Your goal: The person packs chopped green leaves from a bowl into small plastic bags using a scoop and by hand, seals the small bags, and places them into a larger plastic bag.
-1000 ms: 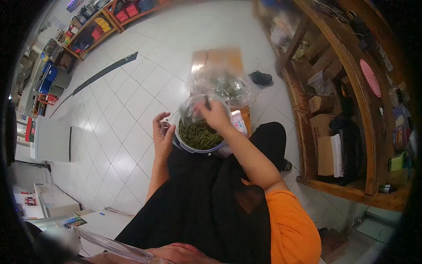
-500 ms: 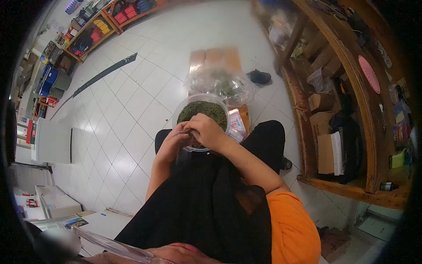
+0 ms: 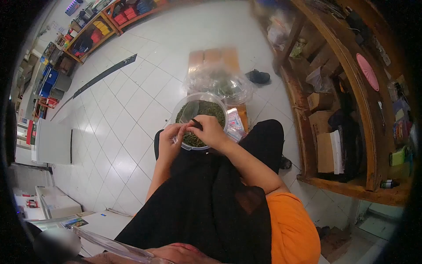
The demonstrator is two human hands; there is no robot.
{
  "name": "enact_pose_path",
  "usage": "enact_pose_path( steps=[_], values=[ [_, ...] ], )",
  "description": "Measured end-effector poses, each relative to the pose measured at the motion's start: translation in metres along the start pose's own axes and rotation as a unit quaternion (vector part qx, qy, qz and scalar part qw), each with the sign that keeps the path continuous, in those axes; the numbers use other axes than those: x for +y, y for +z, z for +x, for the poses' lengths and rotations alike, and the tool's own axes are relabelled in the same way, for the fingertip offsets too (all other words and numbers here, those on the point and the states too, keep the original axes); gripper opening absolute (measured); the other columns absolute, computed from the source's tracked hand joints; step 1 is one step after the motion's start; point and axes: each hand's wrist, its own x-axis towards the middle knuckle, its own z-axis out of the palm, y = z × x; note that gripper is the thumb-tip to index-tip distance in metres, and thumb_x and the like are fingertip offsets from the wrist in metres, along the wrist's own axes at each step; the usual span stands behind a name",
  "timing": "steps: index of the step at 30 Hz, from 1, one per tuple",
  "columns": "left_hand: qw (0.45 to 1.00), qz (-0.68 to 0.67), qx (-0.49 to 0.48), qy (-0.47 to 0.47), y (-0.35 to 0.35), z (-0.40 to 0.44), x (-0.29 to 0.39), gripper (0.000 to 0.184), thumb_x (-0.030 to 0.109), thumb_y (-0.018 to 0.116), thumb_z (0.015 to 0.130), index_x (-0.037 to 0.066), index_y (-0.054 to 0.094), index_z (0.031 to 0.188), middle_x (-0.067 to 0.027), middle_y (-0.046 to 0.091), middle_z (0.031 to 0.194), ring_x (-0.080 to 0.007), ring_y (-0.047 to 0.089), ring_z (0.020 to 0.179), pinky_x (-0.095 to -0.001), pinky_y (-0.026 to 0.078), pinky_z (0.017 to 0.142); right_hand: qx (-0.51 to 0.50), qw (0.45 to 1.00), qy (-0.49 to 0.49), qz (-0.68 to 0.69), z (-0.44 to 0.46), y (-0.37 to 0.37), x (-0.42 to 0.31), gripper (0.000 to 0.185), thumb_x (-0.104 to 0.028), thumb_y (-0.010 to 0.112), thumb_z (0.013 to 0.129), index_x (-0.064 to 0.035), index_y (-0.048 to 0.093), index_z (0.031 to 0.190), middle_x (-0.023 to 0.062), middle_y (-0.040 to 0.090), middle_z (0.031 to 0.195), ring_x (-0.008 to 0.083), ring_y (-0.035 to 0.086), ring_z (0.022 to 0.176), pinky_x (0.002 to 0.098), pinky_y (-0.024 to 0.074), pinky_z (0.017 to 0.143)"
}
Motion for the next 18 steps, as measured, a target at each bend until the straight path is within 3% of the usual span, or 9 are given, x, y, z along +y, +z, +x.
enact_pose_path(
  steps=[2, 3, 5, 8, 12, 14, 15, 17, 18],
  values=[
    [1.000, 0.028, 0.001, 0.010, -0.003, -0.001, 0.003, 0.009, 0.008, 0.064, 0.085, 0.000, 0.066, 0.084, -0.0124, 0.064, 0.078, -0.0291, 0.060, 0.074, -0.0355, 0.047, 0.067, -0.017, 1.000, -0.013, 0.023, 0.001, 0.002, -0.004, 0.015, -0.011, 0.067, 0.079, 0.0013, 0.060, 0.085, 0.0170, 0.061, 0.078, 0.0301, 0.061, 0.071, 0.0379, 0.0472, 0.066],
    [1.000, 0.029, 0.001, 0.009, -0.003, -0.001, 0.004, 0.009, 0.008, 0.064, 0.085, 0.000, 0.066, 0.084, -0.0124, 0.064, 0.078, -0.0291, 0.060, 0.074, -0.0355, 0.047, 0.067, -0.018, 0.999, -0.013, 0.023, 0.001, 0.008, -0.001, 0.015, -0.011, 0.067, 0.079, 0.0013, 0.060, 0.085, 0.0170, 0.061, 0.078, 0.0301, 0.061, 0.071, 0.0379, 0.0472, 0.066],
    [0.983, 0.166, 0.018, 0.077, -0.002, -0.001, 0.006, 0.007, 0.007, 0.064, 0.080, 0.002, 0.063, 0.076, -0.0123, 0.059, 0.070, -0.0312, 0.057, 0.069, -0.0389, 0.046, 0.063, 0.008, 0.982, -0.147, -0.116, 0.000, 0.019, 0.007, 0.014, -0.009, 0.062, 0.078, 0.0008, 0.054, 0.083, 0.0172, 0.058, 0.077, 0.0350, 0.058, 0.076, 0.0425, 0.0467, 0.070],
    [0.977, 0.208, 0.049, 0.020, -0.005, -0.004, -0.005, 0.008, 0.007, 0.065, 0.074, 0.004, 0.059, 0.070, -0.0117, 0.055, 0.065, -0.0319, 0.055, 0.066, -0.0411, 0.044, 0.060, 0.044, 0.973, -0.095, -0.207, 0.004, 0.015, 0.005, 0.013, -0.009, 0.060, 0.078, -0.0011, 0.049, 0.081, 0.0175, 0.057, 0.082, 0.0376, 0.055, 0.086, 0.0450, 0.0456, 0.076],
    [0.977, 0.202, 0.065, -0.026, -0.005, -0.011, -0.003, 0.009, 0.010, 0.066, 0.074, 0.005, 0.060, 0.069, -0.0116, 0.055, 0.063, -0.0311, 0.055, 0.067, -0.0402, 0.044, 0.059, 0.051, 0.964, -0.121, -0.233, 0.004, 0.021, 0.000, 0.010, -0.009, 0.059, 0.079, -0.0017, 0.054, 0.082, 0.0167, 0.057, 0.093, 0.0360, 0.055, 0.092, 0.0433, 0.0463, 0.079],
    [0.983, 0.161, 0.027, -0.080, -0.001, -0.013, -0.008, 0.009, 0.009, 0.067, 0.072, 0.004, 0.060, 0.072, -0.0127, 0.057, 0.068, -0.0316, 0.056, 0.070, -0.0403, 0.045, 0.062, 0.045, 0.939, -0.252, -0.230, 0.005, 0.022, 0.003, 0.014, -0.009, 0.062, 0.077, -0.0015, 0.061, 0.089, 0.0164, 0.055, 0.105, 0.0348, 0.054, 0.097, 0.0420, 0.0458, 0.085],
    [0.983, 0.160, 0.028, -0.082, 0.000, -0.013, -0.005, 0.009, 0.009, 0.067, 0.072, 0.004, 0.060, 0.072, -0.0127, 0.057, 0.068, -0.0316, 0.056, 0.070, -0.0403, 0.045, 0.062, 0.043, 0.939, -0.252, -0.230, 0.007, 0.022, 0.002, 0.014, -0.009, 0.062, 0.077, -0.0015, 0.061, 0.089, 0.0164, 0.055, 0.105, 0.0348, 0.054, 0.097, 0.0420, 0.0458, 0.085],
    [0.990, 0.137, -0.012, 0.026, -0.002, -0.012, 0.002, 0.025, 0.009, 0.072, 0.068, 0.006, 0.063, 0.092, -0.0119, 0.061, 0.083, -0.0314, 0.058, 0.081, -0.0408, 0.045, 0.068, 0.059, 0.935, -0.242, -0.254, 0.008, 0.023, -0.002, 0.023, -0.008, 0.065, 0.074, -0.0013, 0.066, 0.097, 0.0166, 0.052, 0.114, 0.0347, 0.052, 0.101, 0.0413, 0.0451, 0.089],
    [0.990, 0.137, -0.011, 0.025, -0.003, -0.008, 0.005, 0.025, 0.009, 0.072, 0.068, 0.006, 0.063, 0.092, -0.0119, 0.061, 0.083, -0.0314, 0.058, 0.081, -0.0408, 0.045, 0.068, 0.058, 0.935, -0.241, -0.254, 0.009, 0.021, -0.003, 0.023, -0.008, 0.065, 0.074, -0.0013, 0.066, 0.097, 0.0166, 0.052, 0.114, 0.0347, 0.052, 0.101, 0.0413, 0.0451, 0.089]
  ],
)
